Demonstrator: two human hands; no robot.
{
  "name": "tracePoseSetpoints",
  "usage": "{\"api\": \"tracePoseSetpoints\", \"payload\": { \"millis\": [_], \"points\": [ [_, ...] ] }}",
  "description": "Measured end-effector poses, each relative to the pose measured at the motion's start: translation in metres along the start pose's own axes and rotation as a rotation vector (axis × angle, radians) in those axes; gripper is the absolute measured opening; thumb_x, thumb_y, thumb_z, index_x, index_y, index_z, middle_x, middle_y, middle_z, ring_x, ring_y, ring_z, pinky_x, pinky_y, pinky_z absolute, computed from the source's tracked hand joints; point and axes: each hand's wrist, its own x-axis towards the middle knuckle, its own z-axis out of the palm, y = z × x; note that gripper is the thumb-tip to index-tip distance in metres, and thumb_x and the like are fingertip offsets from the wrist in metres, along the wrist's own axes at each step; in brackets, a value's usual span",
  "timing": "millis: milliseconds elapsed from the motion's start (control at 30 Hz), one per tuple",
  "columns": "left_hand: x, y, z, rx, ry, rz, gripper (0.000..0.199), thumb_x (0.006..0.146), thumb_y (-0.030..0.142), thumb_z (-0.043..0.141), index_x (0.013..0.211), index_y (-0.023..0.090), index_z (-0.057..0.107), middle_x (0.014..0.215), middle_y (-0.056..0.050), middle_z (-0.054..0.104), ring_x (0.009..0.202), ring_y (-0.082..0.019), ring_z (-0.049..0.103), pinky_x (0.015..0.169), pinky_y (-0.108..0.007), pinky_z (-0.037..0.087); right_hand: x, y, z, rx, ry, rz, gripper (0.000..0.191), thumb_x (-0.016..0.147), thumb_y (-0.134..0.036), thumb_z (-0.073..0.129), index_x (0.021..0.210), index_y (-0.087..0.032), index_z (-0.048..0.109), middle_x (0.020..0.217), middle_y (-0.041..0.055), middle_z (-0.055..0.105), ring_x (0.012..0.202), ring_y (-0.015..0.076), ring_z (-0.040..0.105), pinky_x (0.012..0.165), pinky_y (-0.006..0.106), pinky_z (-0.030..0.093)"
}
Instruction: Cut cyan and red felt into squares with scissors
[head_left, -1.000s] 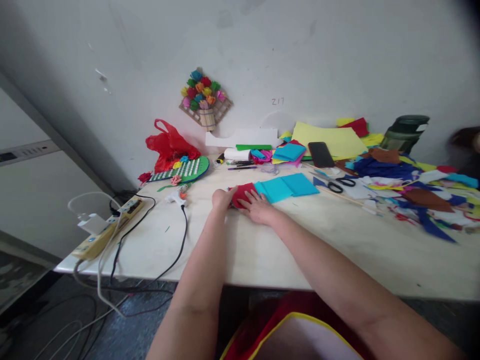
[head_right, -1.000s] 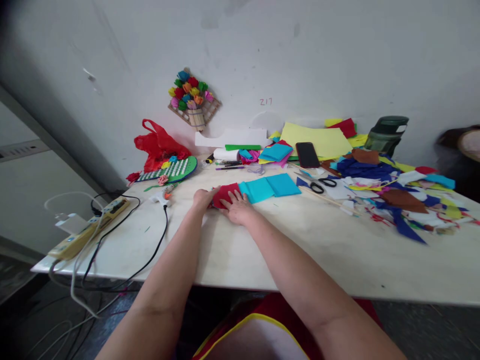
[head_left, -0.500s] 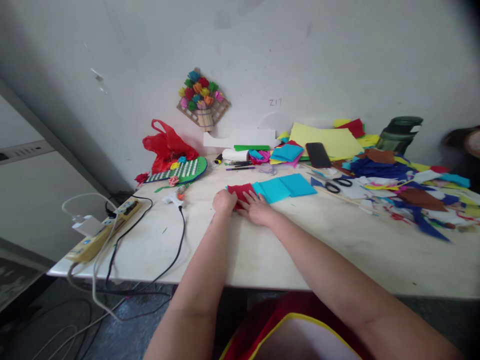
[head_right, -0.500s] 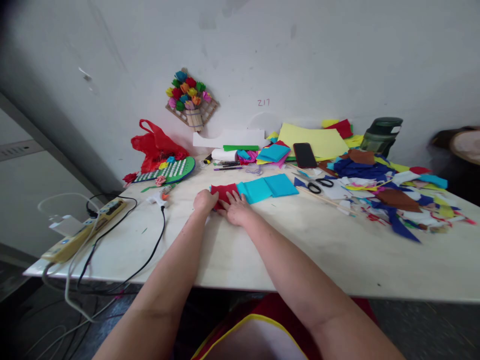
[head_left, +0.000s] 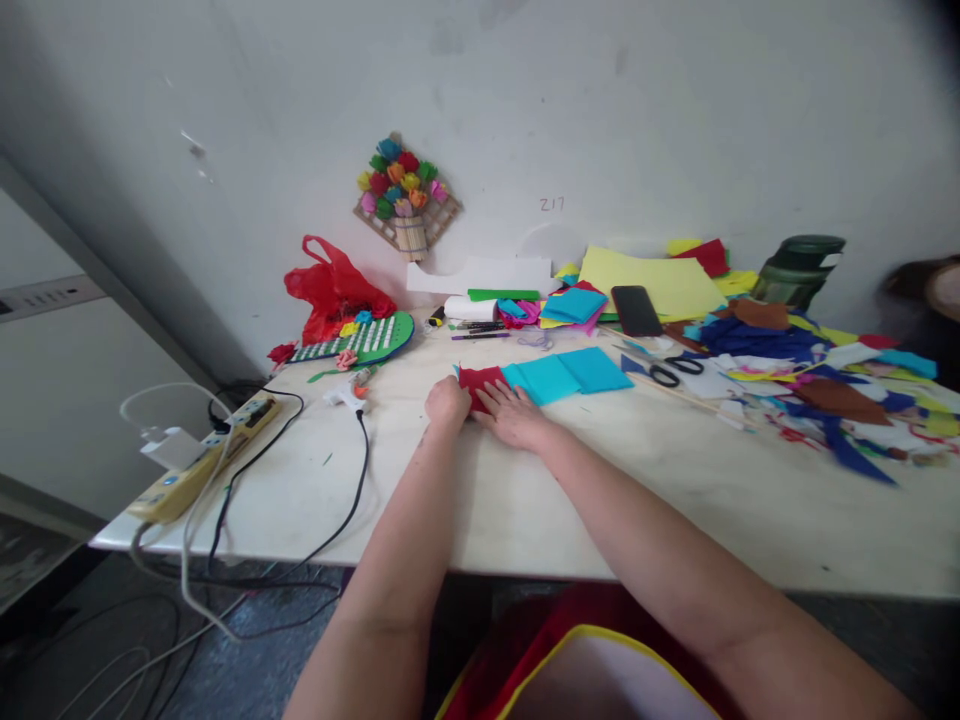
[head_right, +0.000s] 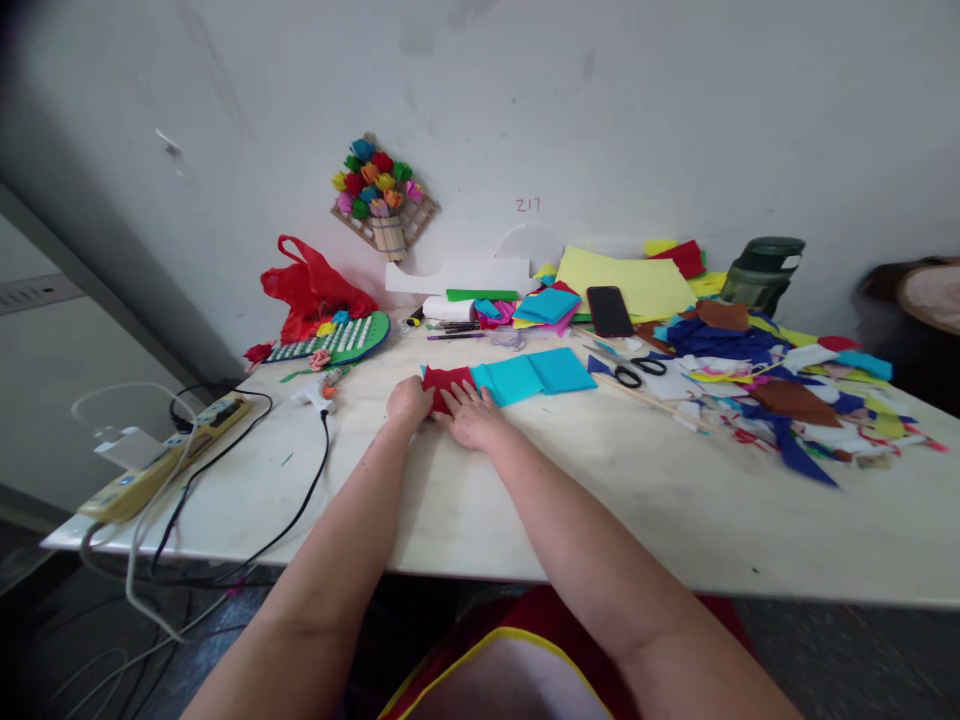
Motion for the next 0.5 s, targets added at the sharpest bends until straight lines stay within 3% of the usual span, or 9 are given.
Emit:
{"api": "tracePoseSetpoints", "payload": {
  "millis": [200, 500],
  "points": [
    [0.0, -0.005, -0.003, 0.019, 0.009, 0.013, 0.028, 0.081, 0.033, 0.047, 0.1, 0.017, 0.06, 0.107, -0.016, 0.063, 0.1, -0.027, 0.059, 0.078, -0.034, 0.045, 0.003, 0.013, -0.002, -0.047, 0.003, 0.054, 0.062, 0.089, -0.048, 0.004, 0.144, -0.023, 0.017, 0.151, -0.003, 0.009, 0.138, 0.0176, 0.001, 0.108, 0.049, -0.001],
    [0.002, -0.007, -0.001, 0.016, 0.007, -0.002, 0.028, 0.081, 0.036, 0.048, 0.099, 0.019, 0.06, 0.107, -0.015, 0.063, 0.1, -0.026, 0.059, 0.078, -0.034, 0.045, 0.006, 0.027, -0.003, -0.073, -0.006, 0.144, 0.061, 0.089, -0.051, 0.013, 0.144, -0.026, 0.018, 0.151, -0.0031, 0.006, 0.138, 0.0237, 0.001, 0.107, 0.053, -0.005]
  ]
}}
